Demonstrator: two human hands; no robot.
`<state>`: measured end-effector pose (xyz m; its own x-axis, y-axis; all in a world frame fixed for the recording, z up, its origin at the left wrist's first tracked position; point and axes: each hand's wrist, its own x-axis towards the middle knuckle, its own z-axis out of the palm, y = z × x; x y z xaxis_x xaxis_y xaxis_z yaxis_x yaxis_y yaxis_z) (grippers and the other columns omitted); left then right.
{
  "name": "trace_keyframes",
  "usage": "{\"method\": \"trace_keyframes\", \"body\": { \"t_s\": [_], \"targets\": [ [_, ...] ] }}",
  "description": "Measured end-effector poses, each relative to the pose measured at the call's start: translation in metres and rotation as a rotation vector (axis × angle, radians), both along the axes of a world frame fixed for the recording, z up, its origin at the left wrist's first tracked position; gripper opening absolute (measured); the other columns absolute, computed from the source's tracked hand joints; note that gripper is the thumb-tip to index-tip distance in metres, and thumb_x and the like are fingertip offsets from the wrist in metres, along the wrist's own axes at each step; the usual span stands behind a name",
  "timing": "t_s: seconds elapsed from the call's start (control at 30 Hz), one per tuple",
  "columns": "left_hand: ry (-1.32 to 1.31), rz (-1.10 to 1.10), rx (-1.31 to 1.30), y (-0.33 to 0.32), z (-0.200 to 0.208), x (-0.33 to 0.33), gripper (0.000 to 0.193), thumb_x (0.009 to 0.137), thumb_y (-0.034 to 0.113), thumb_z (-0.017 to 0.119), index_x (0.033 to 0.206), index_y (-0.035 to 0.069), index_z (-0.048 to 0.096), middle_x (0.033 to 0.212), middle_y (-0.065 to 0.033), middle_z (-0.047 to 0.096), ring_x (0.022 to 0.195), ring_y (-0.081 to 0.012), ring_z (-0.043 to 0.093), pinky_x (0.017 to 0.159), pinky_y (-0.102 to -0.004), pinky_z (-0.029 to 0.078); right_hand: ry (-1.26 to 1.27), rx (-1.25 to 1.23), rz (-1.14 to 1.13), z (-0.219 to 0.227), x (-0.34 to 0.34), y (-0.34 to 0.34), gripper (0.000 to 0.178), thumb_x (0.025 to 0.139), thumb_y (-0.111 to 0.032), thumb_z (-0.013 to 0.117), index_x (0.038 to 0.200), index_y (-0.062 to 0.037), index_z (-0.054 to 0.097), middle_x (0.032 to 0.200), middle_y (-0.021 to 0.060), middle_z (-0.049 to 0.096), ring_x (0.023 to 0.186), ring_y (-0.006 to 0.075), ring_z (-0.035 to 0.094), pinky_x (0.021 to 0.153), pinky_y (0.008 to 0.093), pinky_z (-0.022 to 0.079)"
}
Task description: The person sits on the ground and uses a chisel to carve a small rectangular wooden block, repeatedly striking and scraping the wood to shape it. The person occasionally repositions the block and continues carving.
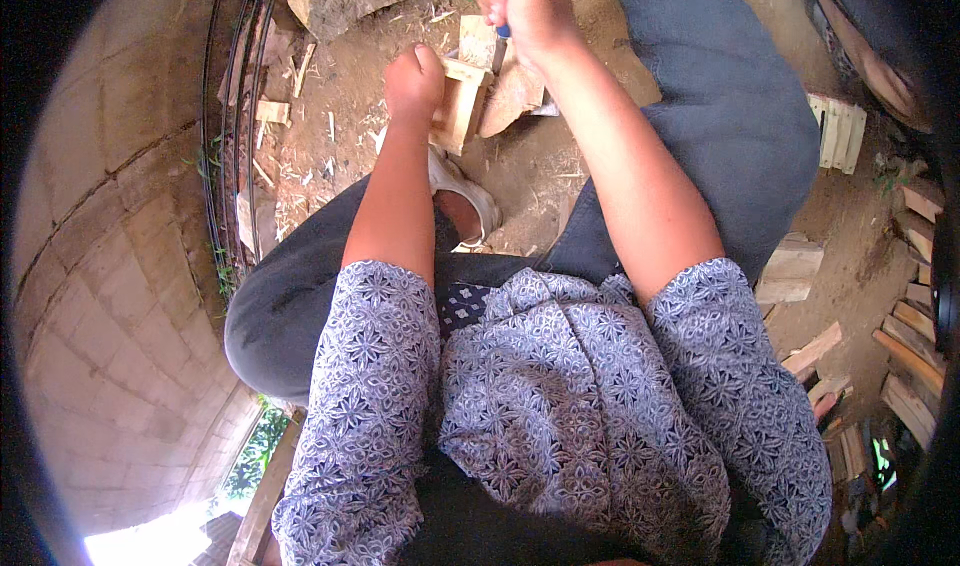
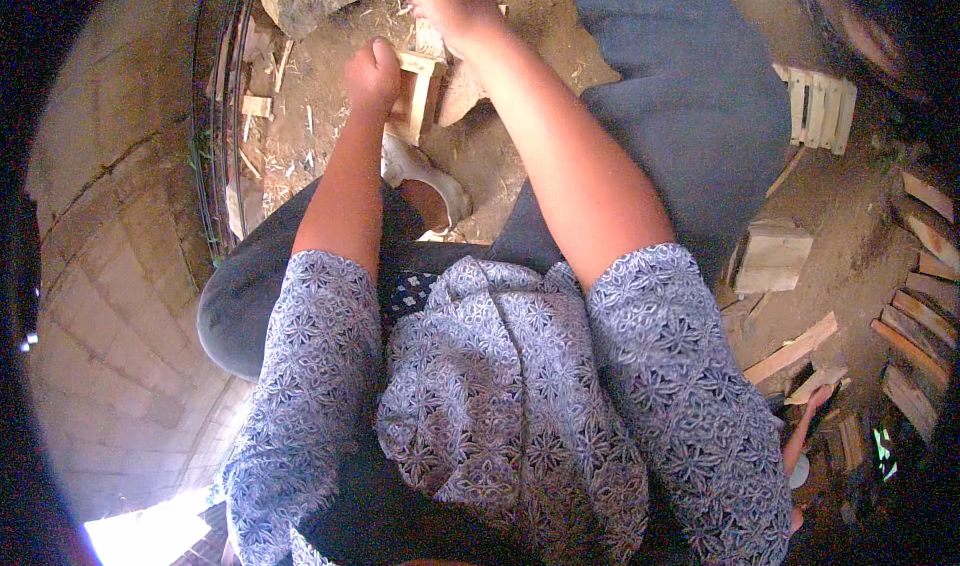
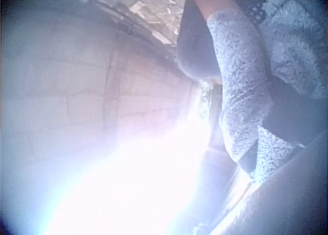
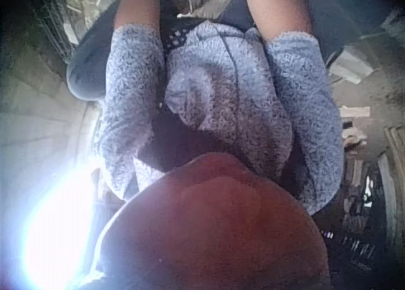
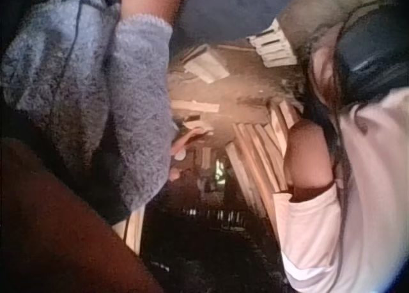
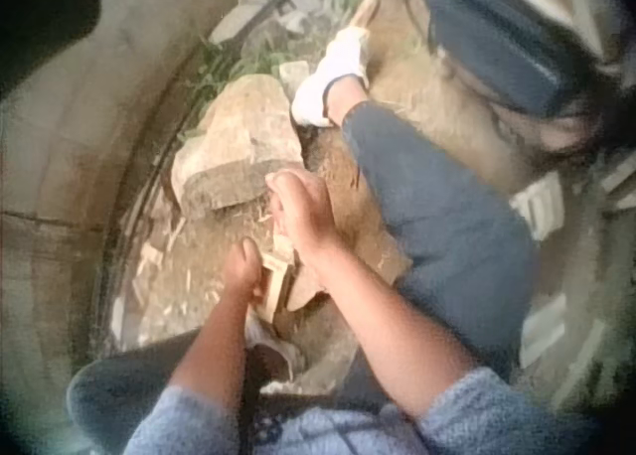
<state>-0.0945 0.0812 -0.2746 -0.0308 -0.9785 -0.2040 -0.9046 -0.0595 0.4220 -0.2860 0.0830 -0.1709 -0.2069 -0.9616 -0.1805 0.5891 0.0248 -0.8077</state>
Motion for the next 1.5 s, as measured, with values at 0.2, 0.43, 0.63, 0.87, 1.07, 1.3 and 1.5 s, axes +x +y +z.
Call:
{"method": "trace_keyframes", "body": {
  "t_s": [0.2,0.43,0.63,0.87,1.07,1.3,1.5],
  "targets": [
    [0.031,0.021,0.045,0.005,0.008,-0.002,0.052,0.095,0.037,0.036,0.105,-0.001,0.070,0.100,-0.0332,0.067,0.100,-0.0508,0.064,0.092,-0.0565,0.048,-0.174,-0.093,-0.135,0.053,-0.027,0.004,0.032,0.092,-0.032,0.051,0.067,-0.0114,0.045,0.049,0.0023,0.041,0.040,0.0150,0.038,0.041,0.0289,0.033],
    [-0.049,-0.007,0.036,0.001,0.012,-0.004,0.050,0.094,0.037,0.036,0.103,0.000,0.070,0.099,-0.0318,0.068,0.097,-0.0496,0.065,0.090,-0.0561,0.049,-0.152,0.080,-0.142,0.036,-0.015,-0.002,0.031,0.091,-0.033,0.053,0.068,-0.0136,0.044,0.048,0.0004,0.039,0.039,0.0127,0.035,0.038,0.0291,0.029],
    [0.034,0.007,0.039,0.003,0.001,0.003,0.050,0.095,0.035,0.035,0.101,0.000,0.069,0.099,-0.0306,0.068,0.097,-0.0494,0.065,0.089,-0.0567,0.049,-0.196,-0.072,-0.141,0.072,-0.035,0.008,0.034,0.090,-0.037,0.051,0.068,-0.0130,0.043,0.047,0.0002,0.037,0.039,0.0144,0.036,0.043,0.0291,0.032],
    [0.029,-0.014,0.015,0.000,-0.003,0.004,0.051,0.096,0.037,0.036,0.101,-0.001,0.069,0.099,-0.0307,0.068,0.098,-0.0487,0.065,0.089,-0.0558,0.049,0.036,0.044,-0.002,0.005,-0.002,0.006,0.031,0.092,-0.031,0.054,0.067,-0.0140,0.045,0.053,0.0002,0.043,0.041,0.0119,0.038,0.039,0.0280,0.031],
    [0.045,0.013,0.012,0.006,0.004,0.001,0.050,0.096,0.037,0.036,0.102,0.000,0.070,0.100,-0.0300,0.068,0.099,-0.0482,0.065,0.089,-0.0550,0.049,-0.140,-0.033,-0.172,0.046,-0.022,0.007,0.032,0.092,-0.033,0.052,0.069,-0.0132,0.045,0.049,0.0009,0.040,0.039,0.0132,0.036,0.040,0.0279,0.030],
    [0.054,-0.019,0.013,0.001,0.004,-0.001,0.049,0.095,0.036,0.036,0.102,0.001,0.070,0.098,-0.0301,0.068,0.098,-0.0484,0.065,0.090,-0.0552,0.049,0.006,0.044,0.070,0.005,-0.005,0.004,0.026,0.093,-0.026,0.051,0.071,-0.0118,0.050,0.055,0.0008,0.045,0.043,0.0105,0.042,0.040,0.0260,0.033],
    [0.045,-0.005,0.033,0.000,0.000,0.005,0.051,0.095,0.036,0.035,0.104,0.001,0.071,0.099,-0.0303,0.069,0.098,-0.0479,0.065,0.090,-0.0546,0.050,-0.151,-0.148,-0.086,0.045,-0.029,0.006,0.033,0.093,-0.035,0.047,0.069,-0.0125,0.045,0.050,0.0006,0.042,0.041,0.0133,0.039,0.041,0.0280,0.033]
  ]
}}
